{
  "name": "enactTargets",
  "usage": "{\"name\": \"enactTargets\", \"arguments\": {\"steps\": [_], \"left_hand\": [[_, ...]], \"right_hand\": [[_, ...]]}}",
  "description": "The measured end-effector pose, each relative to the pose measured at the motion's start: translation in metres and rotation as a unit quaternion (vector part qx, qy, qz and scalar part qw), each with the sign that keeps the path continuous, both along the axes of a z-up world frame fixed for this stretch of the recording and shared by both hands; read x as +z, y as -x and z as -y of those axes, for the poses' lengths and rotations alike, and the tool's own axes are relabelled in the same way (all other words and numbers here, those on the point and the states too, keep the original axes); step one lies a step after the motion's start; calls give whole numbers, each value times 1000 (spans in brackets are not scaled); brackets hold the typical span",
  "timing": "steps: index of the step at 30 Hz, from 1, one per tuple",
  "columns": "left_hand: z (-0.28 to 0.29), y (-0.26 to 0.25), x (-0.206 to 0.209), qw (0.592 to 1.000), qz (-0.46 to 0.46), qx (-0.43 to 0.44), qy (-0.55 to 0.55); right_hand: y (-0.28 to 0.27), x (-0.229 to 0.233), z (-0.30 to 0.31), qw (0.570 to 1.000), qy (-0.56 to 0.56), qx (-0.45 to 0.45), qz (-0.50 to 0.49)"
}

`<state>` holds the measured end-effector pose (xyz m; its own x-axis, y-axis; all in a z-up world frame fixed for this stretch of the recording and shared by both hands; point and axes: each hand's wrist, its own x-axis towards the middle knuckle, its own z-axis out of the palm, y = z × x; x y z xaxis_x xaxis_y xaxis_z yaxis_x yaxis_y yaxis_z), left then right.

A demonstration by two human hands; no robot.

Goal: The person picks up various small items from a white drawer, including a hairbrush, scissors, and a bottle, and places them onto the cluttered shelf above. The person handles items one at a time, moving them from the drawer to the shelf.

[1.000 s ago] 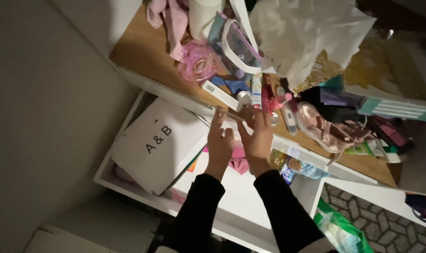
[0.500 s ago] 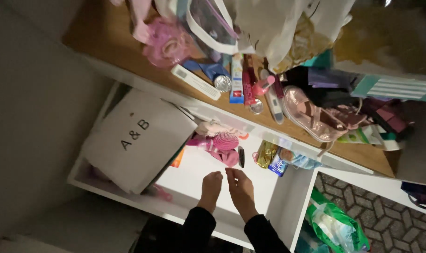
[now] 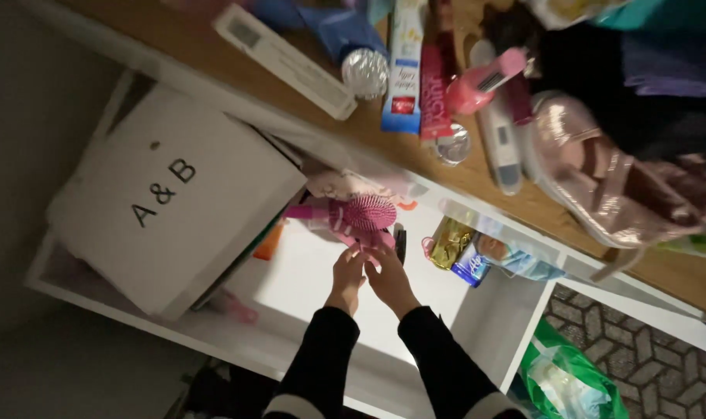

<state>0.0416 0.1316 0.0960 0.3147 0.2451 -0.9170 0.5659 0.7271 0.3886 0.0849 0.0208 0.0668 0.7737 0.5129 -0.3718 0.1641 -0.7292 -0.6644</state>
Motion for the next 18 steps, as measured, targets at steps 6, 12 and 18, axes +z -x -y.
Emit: {"name": "enactTargets", "arguments": {"steps": [6,12,18], "left_hand": [[0,-18,-25,998,40,-31,-42],[11,-3,-76,995,25,-56,-80],[2,1,-7,995,32,-16,-90]], "right_hand": [[-1,-6,-6,971,99,142,163],[5,4,-15,954,234,186,-27],[26,9,-7,986,81,94,110]]}}
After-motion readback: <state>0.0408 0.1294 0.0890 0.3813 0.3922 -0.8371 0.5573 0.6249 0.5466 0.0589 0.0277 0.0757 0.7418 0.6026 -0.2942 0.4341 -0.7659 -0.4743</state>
